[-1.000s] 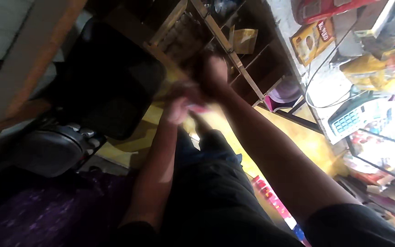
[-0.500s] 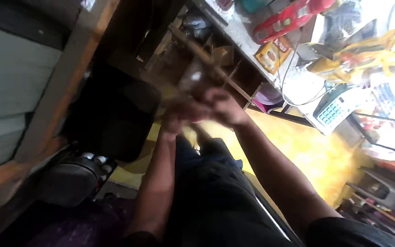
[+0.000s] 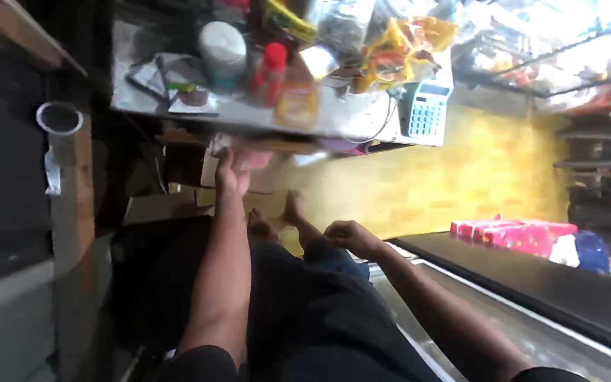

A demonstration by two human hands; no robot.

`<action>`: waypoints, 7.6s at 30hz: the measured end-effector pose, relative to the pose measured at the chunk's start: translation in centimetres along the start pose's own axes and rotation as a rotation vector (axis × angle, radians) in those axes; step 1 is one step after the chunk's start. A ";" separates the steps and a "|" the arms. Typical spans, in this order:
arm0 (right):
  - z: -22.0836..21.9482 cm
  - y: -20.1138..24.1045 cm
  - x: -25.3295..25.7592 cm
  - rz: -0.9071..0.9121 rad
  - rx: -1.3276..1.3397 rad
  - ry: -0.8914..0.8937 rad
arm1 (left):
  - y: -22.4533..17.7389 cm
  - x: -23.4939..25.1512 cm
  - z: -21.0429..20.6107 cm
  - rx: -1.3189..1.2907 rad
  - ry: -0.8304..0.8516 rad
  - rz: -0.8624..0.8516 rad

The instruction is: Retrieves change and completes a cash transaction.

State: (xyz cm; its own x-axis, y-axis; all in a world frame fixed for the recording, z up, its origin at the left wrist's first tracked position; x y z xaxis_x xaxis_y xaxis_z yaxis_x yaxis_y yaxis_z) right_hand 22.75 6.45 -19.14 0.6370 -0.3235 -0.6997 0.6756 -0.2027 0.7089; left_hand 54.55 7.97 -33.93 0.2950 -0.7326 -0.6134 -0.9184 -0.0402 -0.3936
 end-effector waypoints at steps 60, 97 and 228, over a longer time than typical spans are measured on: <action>72.8 -42.4 -49.0 0.504 1.322 -1.884 | 93.8 -5.2 -91.9 1.617 1.197 0.465; 127.4 -73.5 -80.2 1.218 1.505 -1.820 | 147.5 9.8 -138.8 1.376 1.249 0.428; 144.5 -83.4 -92.9 0.816 1.460 -1.478 | 154.4 3.4 -137.0 1.075 0.809 0.155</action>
State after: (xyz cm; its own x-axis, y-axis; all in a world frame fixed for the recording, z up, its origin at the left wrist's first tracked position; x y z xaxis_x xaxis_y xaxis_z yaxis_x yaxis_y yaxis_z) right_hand -146.43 -80.14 -0.33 -0.5659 -0.7812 -0.2637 -0.6126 0.1843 0.7686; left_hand -122.43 -93.78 -2.97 -0.3702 -0.8872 -0.2752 -0.1592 0.3525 -0.9222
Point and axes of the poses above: each hand's wrist, its own x-axis towards the middle knuckle, its own z-axis out of the back of the hand, y = z × x, the point moved 1 cm from there along x, towards the middle knuckle, and after that the axes turned 14 degrees about z, right-handed, at the moved point
